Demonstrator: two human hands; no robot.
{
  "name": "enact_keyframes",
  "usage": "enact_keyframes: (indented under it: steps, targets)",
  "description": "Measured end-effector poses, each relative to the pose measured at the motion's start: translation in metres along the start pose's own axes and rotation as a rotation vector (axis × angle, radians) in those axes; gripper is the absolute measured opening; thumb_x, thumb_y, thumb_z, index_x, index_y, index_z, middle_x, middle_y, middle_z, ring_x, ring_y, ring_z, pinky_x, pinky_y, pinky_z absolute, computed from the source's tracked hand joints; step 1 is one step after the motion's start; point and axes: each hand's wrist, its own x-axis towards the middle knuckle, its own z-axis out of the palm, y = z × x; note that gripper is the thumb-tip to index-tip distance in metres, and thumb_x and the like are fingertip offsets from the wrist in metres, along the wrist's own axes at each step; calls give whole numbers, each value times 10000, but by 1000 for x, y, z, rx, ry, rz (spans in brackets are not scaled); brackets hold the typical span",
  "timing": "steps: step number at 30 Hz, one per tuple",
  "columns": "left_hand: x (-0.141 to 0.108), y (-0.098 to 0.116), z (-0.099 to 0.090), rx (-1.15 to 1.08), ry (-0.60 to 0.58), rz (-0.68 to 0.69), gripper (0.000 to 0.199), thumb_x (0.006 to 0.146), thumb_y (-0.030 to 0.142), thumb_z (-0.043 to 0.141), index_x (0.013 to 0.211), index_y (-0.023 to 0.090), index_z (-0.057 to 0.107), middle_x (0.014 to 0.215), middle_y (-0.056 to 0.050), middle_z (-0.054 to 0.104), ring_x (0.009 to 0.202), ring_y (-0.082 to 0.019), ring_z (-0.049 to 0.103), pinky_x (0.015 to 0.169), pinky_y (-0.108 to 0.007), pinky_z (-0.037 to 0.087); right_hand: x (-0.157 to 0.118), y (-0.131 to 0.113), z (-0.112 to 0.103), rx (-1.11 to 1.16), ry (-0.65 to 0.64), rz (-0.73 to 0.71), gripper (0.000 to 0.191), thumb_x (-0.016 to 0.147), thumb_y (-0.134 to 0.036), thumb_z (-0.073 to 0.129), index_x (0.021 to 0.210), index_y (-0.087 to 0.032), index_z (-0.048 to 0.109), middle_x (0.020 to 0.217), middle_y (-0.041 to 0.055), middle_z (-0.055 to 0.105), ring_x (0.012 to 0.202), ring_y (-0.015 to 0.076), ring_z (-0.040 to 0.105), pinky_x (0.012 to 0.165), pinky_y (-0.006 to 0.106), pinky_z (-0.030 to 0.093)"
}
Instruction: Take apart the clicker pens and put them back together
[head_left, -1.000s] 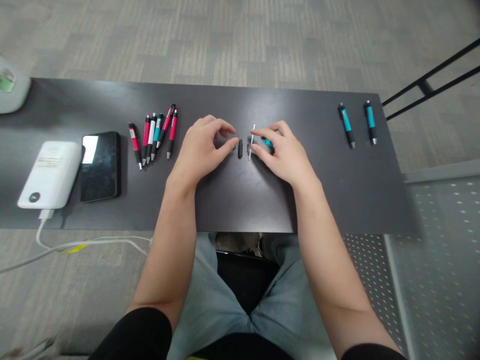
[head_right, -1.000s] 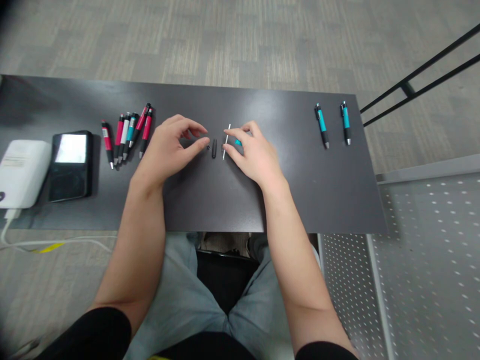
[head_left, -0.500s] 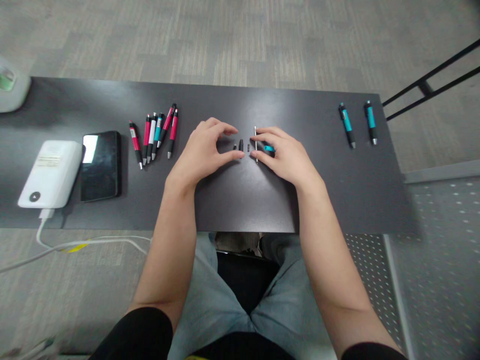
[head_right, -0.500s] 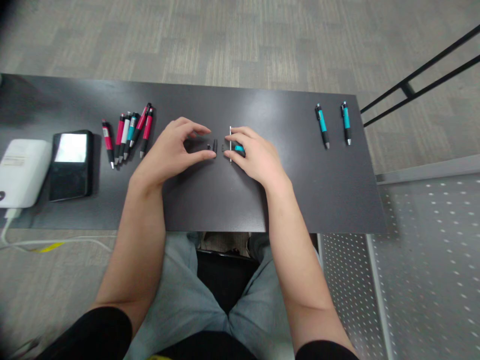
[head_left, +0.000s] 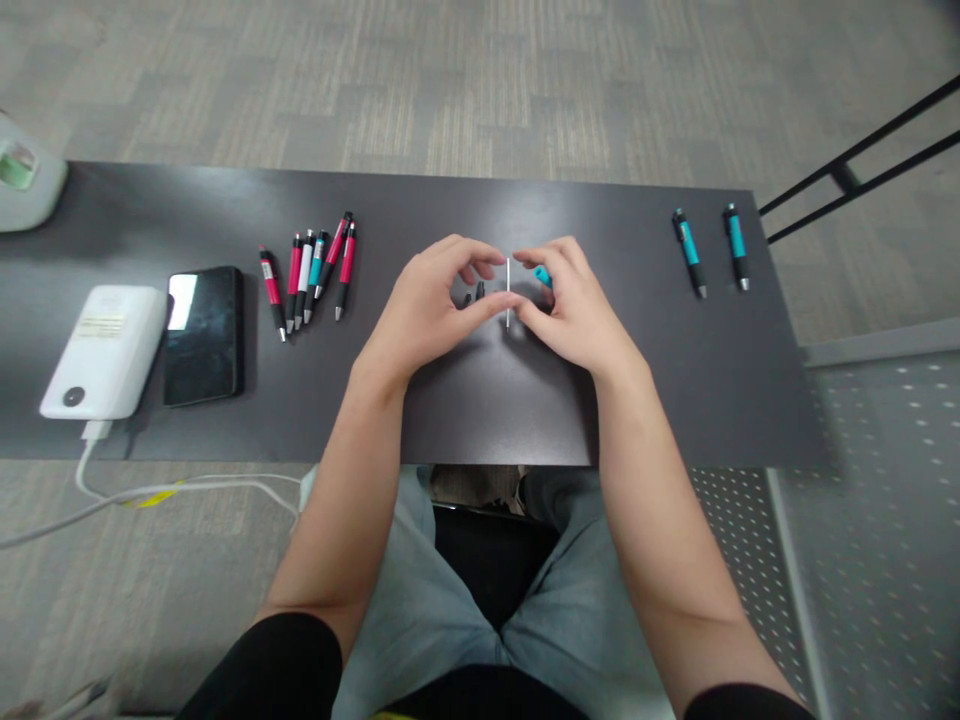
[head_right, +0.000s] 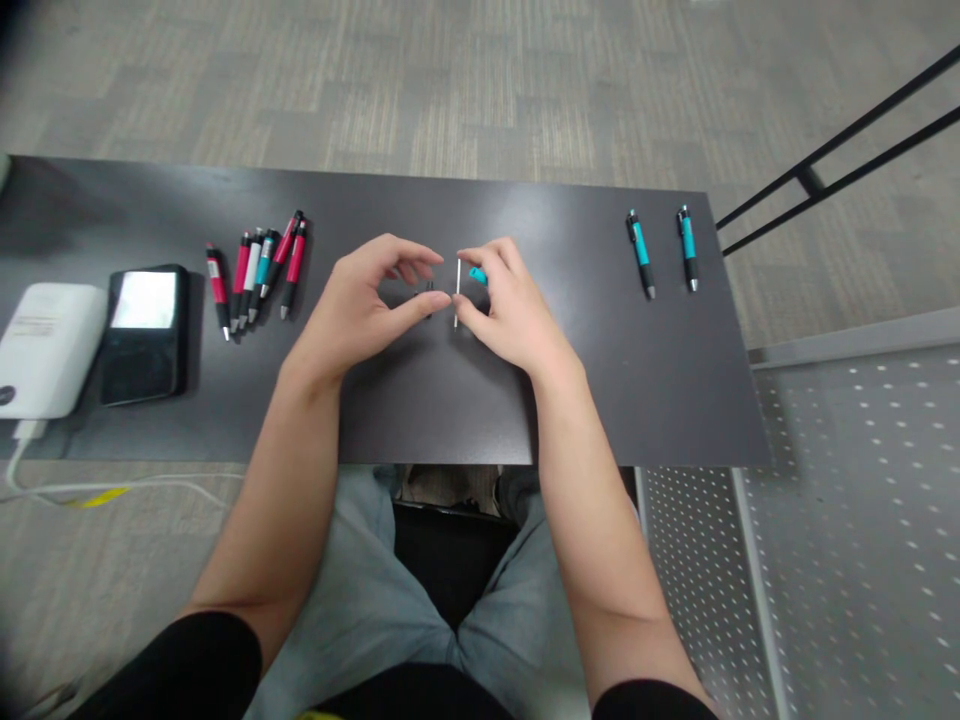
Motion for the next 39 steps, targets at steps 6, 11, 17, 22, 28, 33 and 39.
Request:
enact_keyframes:
  steps: [6, 11, 17, 22, 28, 33, 39]
  targets:
    - [1, 15, 18, 4, -31, 19, 134, 1080, 284, 912, 1185, 301, 830, 1151, -40, 896, 1000, -284, 847, 1029, -498, 669, 4, -9, 13, 30, -25, -112, 585, 1096, -390, 783, 1661, -290, 672, 1654, 181, 759, 1531, 438, 719, 1377, 694, 597]
    - [1, 12, 14, -32, 26, -40, 77, 1114, 269, 891, 1157, 311, 844, 1104, -36, 905, 1023, -300, 879, 1019, -510, 687, 1, -8, -4, 147, -21, 62, 518, 1040, -585, 923, 1460, -304, 809, 1310, 118, 865, 1231, 394, 810, 1115, 578, 710]
    - [2, 11, 16, -26, 28, -69, 142, 1102, 416, 937, 1129, 296, 865, 1073, -32, 917, 986, -288, 870, 996, -462, 696, 1, 4, -25, 346, 94, 199, 621, 953, -864, 973, 1189, -304, 844, 1045, 45, 808, 914, 268, 748, 792, 398, 647]
    - [2, 5, 7, 28, 164, -83, 202, 1175, 477, 840, 1162, 275, 841, 1204, -63, 913, 1042, -279, 852, 1049, -465, 689, 3, 10, -24, 326, 201, 230, 556, 914, -784, 1037, 1021, -288, 809, 957, 28, 747, 766, 216, 647, 677, 365, 530]
    - [0, -6, -2, 39, 197, -127, 277, 1208, 532, 799, 1111, 274, 823, 1097, -57, 884, 994, -260, 819, 994, -422, 676, 0, -7, -19, 235, 163, 237, 214, 1000, -472, 982, 1048, -313, 847, 909, 41, 728, 793, 255, 635, 756, 465, 590]
    - [1, -3, -1, 36, 165, -130, 306, 1200, 571, 787, 1096, 286, 825, 1092, -60, 885, 1010, -277, 816, 1016, -441, 683, 1, -21, -17, 116, 77, 181, 187, 1024, -530, 923, 1079, -358, 876, 1100, 110, 813, 938, 335, 690, 945, 641, 690]
    - [1, -3, -3, 32, 147, -139, 359, 1192, 636, 769, 1106, 291, 821, 1092, -70, 880, 1035, -296, 816, 1026, -454, 691, 3, -19, -18, 49, -35, 185, 415, 1044, -720, 817, 1275, -393, 928, 1239, 143, 863, 1134, 452, 718, 1092, 817, 642]
